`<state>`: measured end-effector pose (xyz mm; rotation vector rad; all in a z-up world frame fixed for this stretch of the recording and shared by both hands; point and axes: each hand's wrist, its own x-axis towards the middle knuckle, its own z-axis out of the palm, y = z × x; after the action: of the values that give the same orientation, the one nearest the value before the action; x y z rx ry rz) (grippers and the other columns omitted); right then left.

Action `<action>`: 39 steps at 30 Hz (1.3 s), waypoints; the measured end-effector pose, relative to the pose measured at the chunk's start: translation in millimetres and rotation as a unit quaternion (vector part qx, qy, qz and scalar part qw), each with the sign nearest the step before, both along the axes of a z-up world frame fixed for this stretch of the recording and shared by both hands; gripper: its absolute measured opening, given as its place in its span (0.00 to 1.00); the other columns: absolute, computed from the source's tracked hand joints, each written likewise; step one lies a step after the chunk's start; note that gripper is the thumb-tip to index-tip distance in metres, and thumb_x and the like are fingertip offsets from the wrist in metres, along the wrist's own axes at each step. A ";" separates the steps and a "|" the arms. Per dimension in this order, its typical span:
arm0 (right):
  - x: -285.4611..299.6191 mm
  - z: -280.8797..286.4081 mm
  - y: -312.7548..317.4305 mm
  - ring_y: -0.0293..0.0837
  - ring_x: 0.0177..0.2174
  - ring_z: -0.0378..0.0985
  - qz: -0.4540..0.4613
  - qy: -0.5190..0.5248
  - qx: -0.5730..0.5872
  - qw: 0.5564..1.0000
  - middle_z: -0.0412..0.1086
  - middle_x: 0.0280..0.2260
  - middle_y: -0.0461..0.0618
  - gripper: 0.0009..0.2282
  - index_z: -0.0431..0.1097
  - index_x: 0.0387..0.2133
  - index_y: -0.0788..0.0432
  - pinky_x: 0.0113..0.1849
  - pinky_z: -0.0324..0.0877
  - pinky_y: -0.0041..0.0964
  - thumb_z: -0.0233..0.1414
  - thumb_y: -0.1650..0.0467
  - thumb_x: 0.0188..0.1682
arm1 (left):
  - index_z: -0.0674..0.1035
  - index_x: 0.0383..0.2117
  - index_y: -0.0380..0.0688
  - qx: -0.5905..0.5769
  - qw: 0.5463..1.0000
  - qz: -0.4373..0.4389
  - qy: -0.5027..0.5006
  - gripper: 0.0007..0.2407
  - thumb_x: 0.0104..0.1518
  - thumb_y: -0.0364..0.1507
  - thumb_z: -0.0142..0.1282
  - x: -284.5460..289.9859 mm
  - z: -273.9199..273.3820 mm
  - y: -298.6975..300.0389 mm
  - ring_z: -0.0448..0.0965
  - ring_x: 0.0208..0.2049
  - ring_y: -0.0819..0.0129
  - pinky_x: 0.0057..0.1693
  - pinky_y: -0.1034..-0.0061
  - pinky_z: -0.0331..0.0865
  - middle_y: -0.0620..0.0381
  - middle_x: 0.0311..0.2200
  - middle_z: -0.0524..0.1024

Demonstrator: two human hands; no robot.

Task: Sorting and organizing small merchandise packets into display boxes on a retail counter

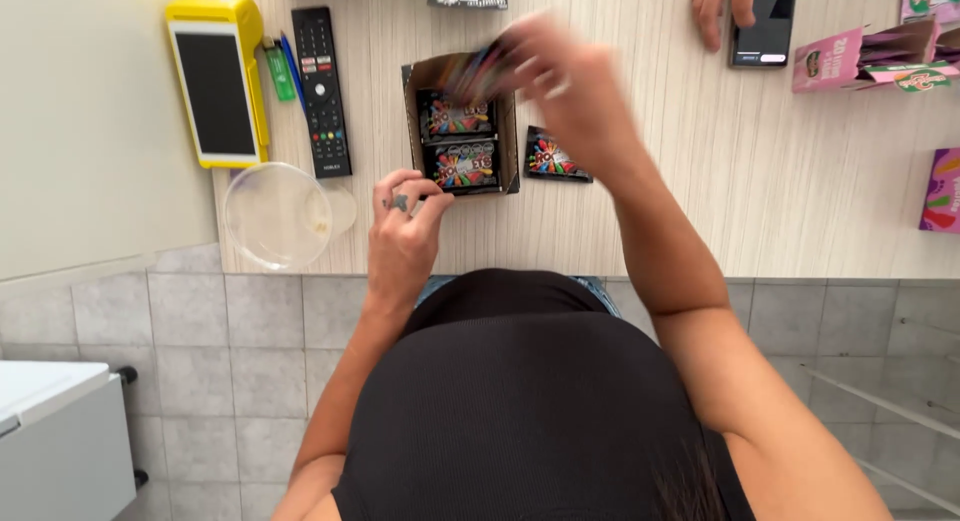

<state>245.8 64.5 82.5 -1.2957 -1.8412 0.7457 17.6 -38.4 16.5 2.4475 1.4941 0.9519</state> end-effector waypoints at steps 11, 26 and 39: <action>-68.1 -177.3 43.2 0.67 0.29 0.82 0.270 -0.391 -0.047 0.879 0.74 0.28 0.59 0.07 0.70 0.27 0.59 0.29 0.77 0.55 0.60 0.79 0.40 | 0.80 0.28 0.47 0.025 0.998 0.019 -0.057 0.05 0.61 0.23 0.60 -5.4 -25.0 7.6 0.74 0.47 0.63 0.46 0.74 0.79 0.64 0.31 0.72; 33.7 -119.7 -24.5 0.38 0.24 0.62 -0.220 -0.022 0.161 0.962 0.62 0.23 0.45 0.12 0.64 0.25 0.57 0.28 0.59 0.34 0.58 0.72 0.57 | 0.80 0.42 0.39 0.086 0.987 -0.038 -0.133 0.05 0.62 0.23 0.60 -10.3 -53.5 -2.6 0.75 0.45 0.51 0.57 0.57 0.70 0.49 0.42 0.75; 34.2 -180.0 -31.6 0.49 0.31 0.68 -0.186 -0.183 0.055 0.964 0.67 0.28 0.47 0.09 0.67 0.26 0.55 0.38 0.60 0.45 0.54 0.64 0.52 | 0.66 0.61 0.40 -0.171 0.964 0.062 -0.193 0.28 0.53 0.31 0.64 -10.2 -127.9 6.5 0.72 0.53 0.54 0.55 0.66 0.72 0.46 0.53 0.72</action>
<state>280.1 32.9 -97.4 -1.7267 -1.8039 0.2078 7.4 -32.0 -111.4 1.8260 1.5309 1.0186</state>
